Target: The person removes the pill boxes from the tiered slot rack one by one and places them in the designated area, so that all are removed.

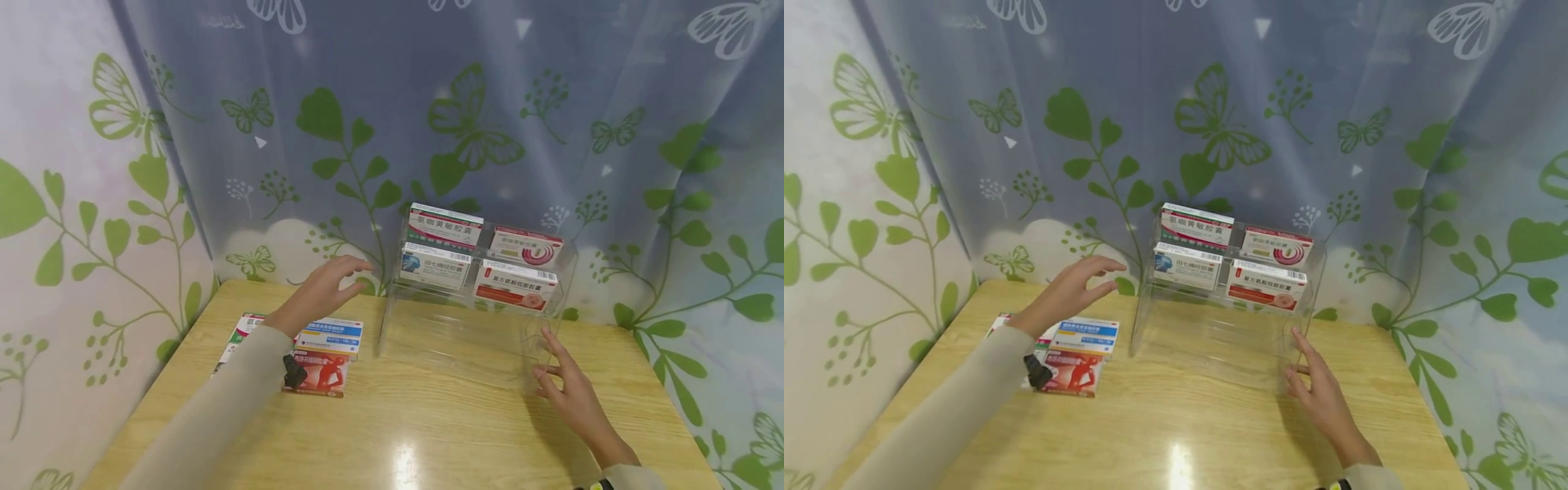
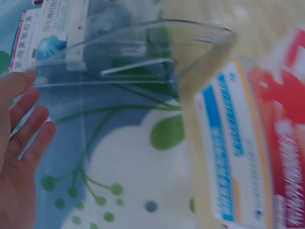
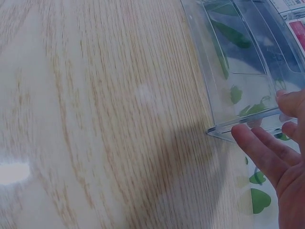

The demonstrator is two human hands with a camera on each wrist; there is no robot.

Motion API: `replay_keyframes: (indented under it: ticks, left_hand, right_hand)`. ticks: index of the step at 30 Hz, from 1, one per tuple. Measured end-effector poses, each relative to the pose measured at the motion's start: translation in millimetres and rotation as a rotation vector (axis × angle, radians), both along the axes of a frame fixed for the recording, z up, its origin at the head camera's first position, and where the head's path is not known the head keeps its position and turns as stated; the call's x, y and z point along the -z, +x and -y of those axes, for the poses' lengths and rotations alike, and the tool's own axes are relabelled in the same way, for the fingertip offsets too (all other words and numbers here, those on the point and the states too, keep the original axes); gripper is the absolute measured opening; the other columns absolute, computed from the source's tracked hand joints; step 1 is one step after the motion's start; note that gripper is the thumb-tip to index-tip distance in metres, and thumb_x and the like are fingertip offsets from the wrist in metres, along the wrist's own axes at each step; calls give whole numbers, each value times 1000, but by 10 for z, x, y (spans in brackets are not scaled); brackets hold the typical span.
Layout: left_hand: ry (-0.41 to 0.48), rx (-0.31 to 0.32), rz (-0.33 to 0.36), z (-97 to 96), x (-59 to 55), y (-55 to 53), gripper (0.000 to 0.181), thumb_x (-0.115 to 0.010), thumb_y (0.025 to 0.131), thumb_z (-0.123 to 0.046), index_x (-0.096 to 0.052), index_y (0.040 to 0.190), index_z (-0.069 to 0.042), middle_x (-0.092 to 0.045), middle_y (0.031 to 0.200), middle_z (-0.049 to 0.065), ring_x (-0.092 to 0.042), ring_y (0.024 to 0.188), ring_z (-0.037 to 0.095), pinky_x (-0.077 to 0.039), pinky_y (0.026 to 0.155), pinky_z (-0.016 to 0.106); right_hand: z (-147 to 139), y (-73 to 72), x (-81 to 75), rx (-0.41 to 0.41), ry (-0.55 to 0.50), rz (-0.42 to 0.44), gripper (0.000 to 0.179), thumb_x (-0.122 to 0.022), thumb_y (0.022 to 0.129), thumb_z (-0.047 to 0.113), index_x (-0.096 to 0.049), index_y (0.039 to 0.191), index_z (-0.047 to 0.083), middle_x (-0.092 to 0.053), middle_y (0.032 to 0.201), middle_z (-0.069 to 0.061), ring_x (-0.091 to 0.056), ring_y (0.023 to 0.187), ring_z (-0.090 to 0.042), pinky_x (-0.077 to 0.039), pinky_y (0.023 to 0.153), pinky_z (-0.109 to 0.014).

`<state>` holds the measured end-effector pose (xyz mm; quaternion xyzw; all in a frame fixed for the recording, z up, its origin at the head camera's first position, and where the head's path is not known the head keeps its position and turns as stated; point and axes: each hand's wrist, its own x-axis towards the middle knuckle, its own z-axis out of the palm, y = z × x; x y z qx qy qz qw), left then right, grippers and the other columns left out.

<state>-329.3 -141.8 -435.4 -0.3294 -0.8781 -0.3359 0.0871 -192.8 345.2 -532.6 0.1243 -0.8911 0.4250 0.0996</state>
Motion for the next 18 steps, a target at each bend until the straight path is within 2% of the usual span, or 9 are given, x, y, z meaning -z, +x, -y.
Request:
replay_keyframes:
  ticks: [5, 8, 12, 18]
  left_hand:
    - [-23, 10, -43, -215, -191, -96, 37, -71, 108, -22, -68, 144, -14, -70, 145, 6, -61, 138, 31, -49, 120, 55]
    - [-22, 43, -73, -342, -299, -147, 36, -72, 107, -19, -69, 143, -12, -70, 145, 6, -59, 141, 30, -45, 125, 54]
    - [-27, 92, -130, -518, -414, -225, 35, -73, 106, -15, -70, 141, -10, -71, 143, 7, -61, 140, 28, -41, 129, 50]
    - [-90, 117, -154, -744, -569, -274, 34, -70, 108, -16, -70, 141, -11, -70, 145, 7, -59, 144, 27, -31, 135, 51]
  right_hand:
    - [5, -4, 0, -1, 3, -1, 81, -60, 111, 2, -17, 177, 20, -36, 166, -38, -66, 117, -60, -69, 72, -34]
    - [9, -3, 0, -1, 5, -2, 81, -61, 111, 2, -17, 177, 20, -36, 166, -38, -66, 117, -60, -69, 72, -34]
    - [18, 5, -10, 5, 6, -3, 81, -61, 110, 2, -18, 176, 19, -37, 165, -38, -66, 117, -60, -69, 71, -33]
    - [24, 11, -14, 15, 11, -9, 80, -61, 110, 1, -19, 176, 17, -38, 164, -39, -66, 117, -60, -69, 71, -34]
